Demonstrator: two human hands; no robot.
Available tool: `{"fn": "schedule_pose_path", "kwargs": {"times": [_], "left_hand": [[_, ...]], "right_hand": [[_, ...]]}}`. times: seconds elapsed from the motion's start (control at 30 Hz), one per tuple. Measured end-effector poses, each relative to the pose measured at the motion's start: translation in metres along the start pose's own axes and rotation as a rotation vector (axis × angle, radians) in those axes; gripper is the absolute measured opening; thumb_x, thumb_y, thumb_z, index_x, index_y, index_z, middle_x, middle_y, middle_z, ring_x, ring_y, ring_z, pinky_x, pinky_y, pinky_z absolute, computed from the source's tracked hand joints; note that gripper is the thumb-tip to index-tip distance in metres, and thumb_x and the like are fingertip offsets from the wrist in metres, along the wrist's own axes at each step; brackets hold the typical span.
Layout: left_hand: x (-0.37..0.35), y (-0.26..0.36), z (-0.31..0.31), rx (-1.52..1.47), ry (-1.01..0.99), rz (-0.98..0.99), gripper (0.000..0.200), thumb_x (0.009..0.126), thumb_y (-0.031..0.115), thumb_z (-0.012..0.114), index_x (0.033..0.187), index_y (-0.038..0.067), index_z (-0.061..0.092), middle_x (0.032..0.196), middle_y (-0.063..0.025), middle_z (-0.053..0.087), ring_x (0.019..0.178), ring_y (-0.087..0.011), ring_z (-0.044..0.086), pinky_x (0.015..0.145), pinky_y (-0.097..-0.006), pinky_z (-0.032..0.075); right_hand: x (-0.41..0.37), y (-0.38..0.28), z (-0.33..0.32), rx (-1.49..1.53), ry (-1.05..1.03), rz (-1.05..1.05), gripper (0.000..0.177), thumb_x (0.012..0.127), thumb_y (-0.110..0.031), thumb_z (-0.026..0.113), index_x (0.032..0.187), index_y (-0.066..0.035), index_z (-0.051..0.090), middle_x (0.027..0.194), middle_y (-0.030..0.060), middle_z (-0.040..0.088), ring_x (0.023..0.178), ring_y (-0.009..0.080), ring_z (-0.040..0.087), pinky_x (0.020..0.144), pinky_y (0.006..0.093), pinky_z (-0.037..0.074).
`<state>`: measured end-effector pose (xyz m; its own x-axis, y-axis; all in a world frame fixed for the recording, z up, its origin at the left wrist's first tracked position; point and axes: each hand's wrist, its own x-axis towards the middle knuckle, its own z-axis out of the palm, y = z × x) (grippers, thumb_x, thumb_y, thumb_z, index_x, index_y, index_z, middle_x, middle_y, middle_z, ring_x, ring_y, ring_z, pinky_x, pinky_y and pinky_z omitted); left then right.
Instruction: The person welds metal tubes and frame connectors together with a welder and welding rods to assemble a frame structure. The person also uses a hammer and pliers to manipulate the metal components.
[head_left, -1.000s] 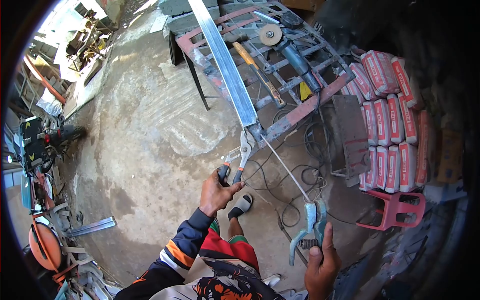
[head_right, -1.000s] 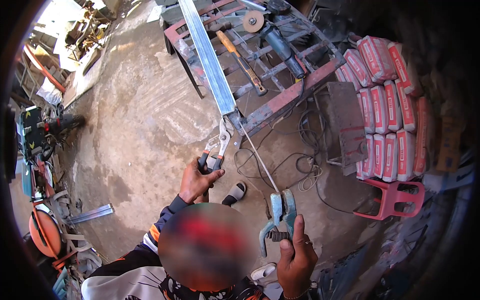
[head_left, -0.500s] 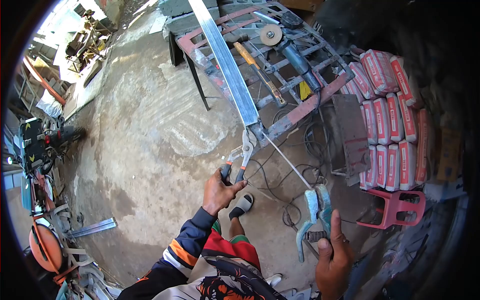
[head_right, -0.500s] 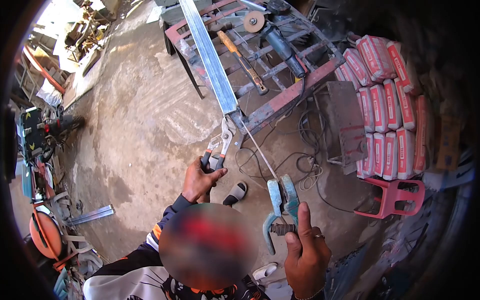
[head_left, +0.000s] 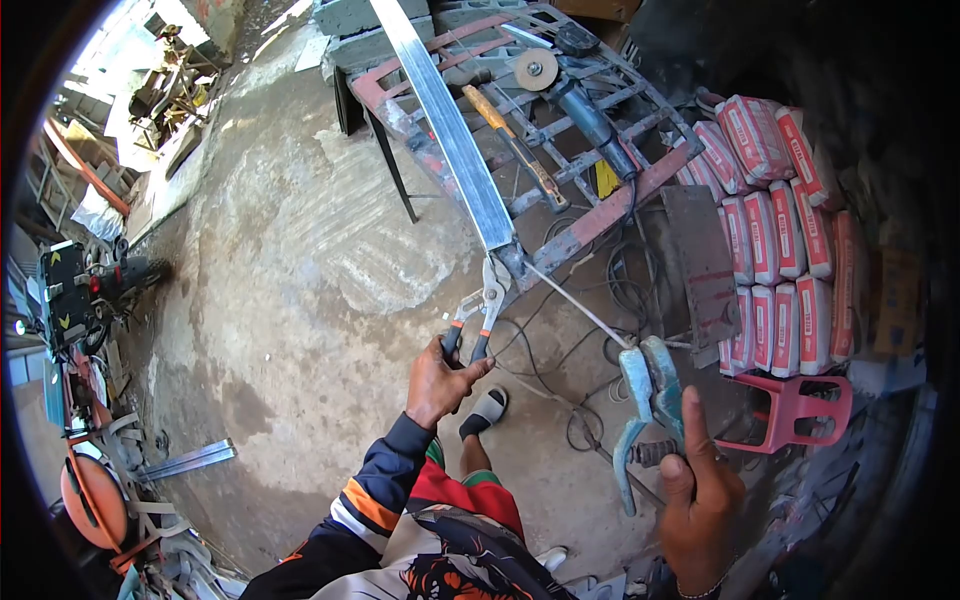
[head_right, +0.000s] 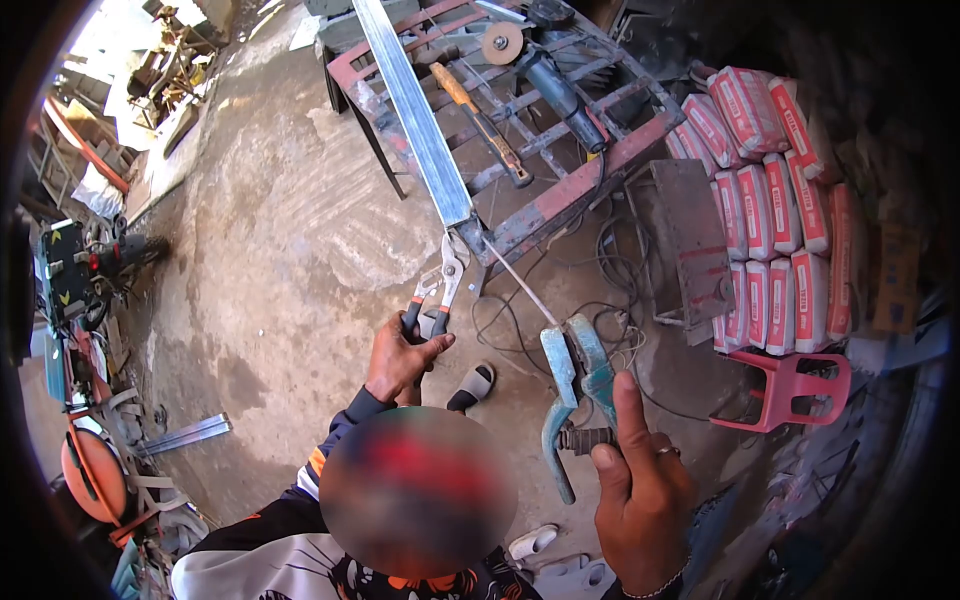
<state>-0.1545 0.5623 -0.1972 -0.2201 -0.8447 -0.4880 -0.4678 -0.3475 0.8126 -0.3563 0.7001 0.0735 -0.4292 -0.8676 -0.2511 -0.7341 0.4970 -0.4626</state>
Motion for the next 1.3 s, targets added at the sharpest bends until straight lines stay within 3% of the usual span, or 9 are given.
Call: {"fn": "schedule_pose_path", "kwargs": {"times": [0.1,0.17,0.2,0.6,0.67,0.77,1.0,1.07,1.3], "left_hand": [[-0.003,0.002,0.000,0.006,-0.001,-0.008,0.050,0.072,0.032,0.087,0.082,0.001,0.049,0.060,-0.0094,0.060,0.050,-0.0154,0.062,0.049,-0.0307,0.048],[0.000,0.006,0.001,-0.001,0.000,-0.024,0.050,0.073,0.031,0.087,0.082,0.001,0.049,0.060,-0.0095,0.060,0.050,-0.0153,0.062,0.049,-0.0304,0.048],[-0.003,0.004,0.001,-0.002,0.004,-0.014,0.050,0.073,0.031,0.087,0.082,0.001,0.049,0.060,-0.0095,0.060,0.050,-0.0151,0.061,0.048,-0.0301,0.048],[-0.004,0.008,-0.001,0.011,0.005,0.000,0.049,0.074,0.031,0.087,0.083,0.001,0.049,0.060,-0.0082,0.060,0.048,-0.0132,0.059,0.043,-0.0291,0.045],[-0.005,0.008,0.000,-0.003,-0.005,0.012,0.049,0.074,0.031,0.087,0.083,0.001,0.049,0.060,-0.0080,0.060,0.047,-0.0128,0.058,0.042,-0.0288,0.044],[-0.005,0.015,-0.002,0.035,0.001,-0.010,0.048,0.074,0.030,0.086,0.084,0.000,0.050,0.060,-0.0070,0.059,0.045,-0.0127,0.056,0.040,-0.0289,0.042],[-0.004,0.011,-0.001,0.009,0.000,0.008,0.047,0.075,0.029,0.086,0.085,0.001,0.049,0.061,-0.0074,0.060,0.047,-0.0120,0.057,0.041,-0.0287,0.043],[-0.004,0.010,-0.001,0.002,-0.002,0.024,0.046,0.075,0.028,0.086,0.085,0.001,0.049,0.061,-0.0072,0.060,0.048,-0.0118,0.057,0.042,-0.0282,0.044],[-0.005,0.009,0.002,-0.006,0.006,0.001,0.050,0.074,0.032,0.086,0.089,-0.001,0.051,0.063,-0.0075,0.061,0.050,-0.0138,0.059,0.044,-0.0290,0.045]], "right_hand": [[0.000,0.001,0.001,-0.014,0.030,0.004,0.050,0.095,-0.009,0.054,0.144,-0.006,0.048,0.107,0.0250,0.068,0.073,0.0307,0.064,0.067,0.0366,0.048],[0.006,0.009,0.007,-0.034,0.015,-0.065,0.058,0.091,-0.007,0.062,0.146,-0.009,0.046,0.069,0.0130,0.053,0.063,0.0274,0.053,0.060,0.0402,0.043],[0.004,0.007,0.004,-0.032,0.011,-0.063,0.058,0.091,-0.007,0.062,0.146,-0.009,0.046,0.069,0.0130,0.053,0.063,0.0274,0.053,0.060,0.0402,0.043],[0.014,-0.001,-0.008,0.045,0.086,-0.148,0.049,0.097,-0.014,0.055,0.145,-0.012,0.048,0.083,0.0193,0.064,0.071,0.0312,0.062,0.068,0.0377,0.048],[0.023,-0.009,-0.009,-0.110,-0.167,0.062,0.048,0.098,-0.014,0.053,0.145,-0.008,0.047,0.107,0.0216,0.069,0.088,0.0325,0.068,0.077,0.0361,0.050],[0.019,-0.002,-0.009,-0.013,-0.054,-0.052,0.047,0.099,-0.014,0.053,0.145,-0.006,0.047,0.124,0.0229,0.064,0.099,0.0338,0.069,0.083,0.0355,0.051],[0.016,0.008,0.008,-0.018,-0.068,0.007,0.047,0.099,-0.014,0.053,0.145,-0.006,0.046,0.124,0.0251,0.063,0.098,0.0371,0.068,0.081,0.0383,0.051],[0.009,0.023,0.027,0.018,0.061,-0.105,0.055,0.093,-0.011,0.062,0.146,-0.016,0.048,0.068,0.0133,0.053,0.059,0.0290,0.053,0.058,0.0425,0.044],[-0.010,0.042,0.038,0.080,0.110,-0.114,0.059,0.088,-0.007,0.064,0.145,-0.009,0.048,0.070,0.0130,0.053,0.060,0.0284,0.053,0.057,0.0401,0.043]]}}
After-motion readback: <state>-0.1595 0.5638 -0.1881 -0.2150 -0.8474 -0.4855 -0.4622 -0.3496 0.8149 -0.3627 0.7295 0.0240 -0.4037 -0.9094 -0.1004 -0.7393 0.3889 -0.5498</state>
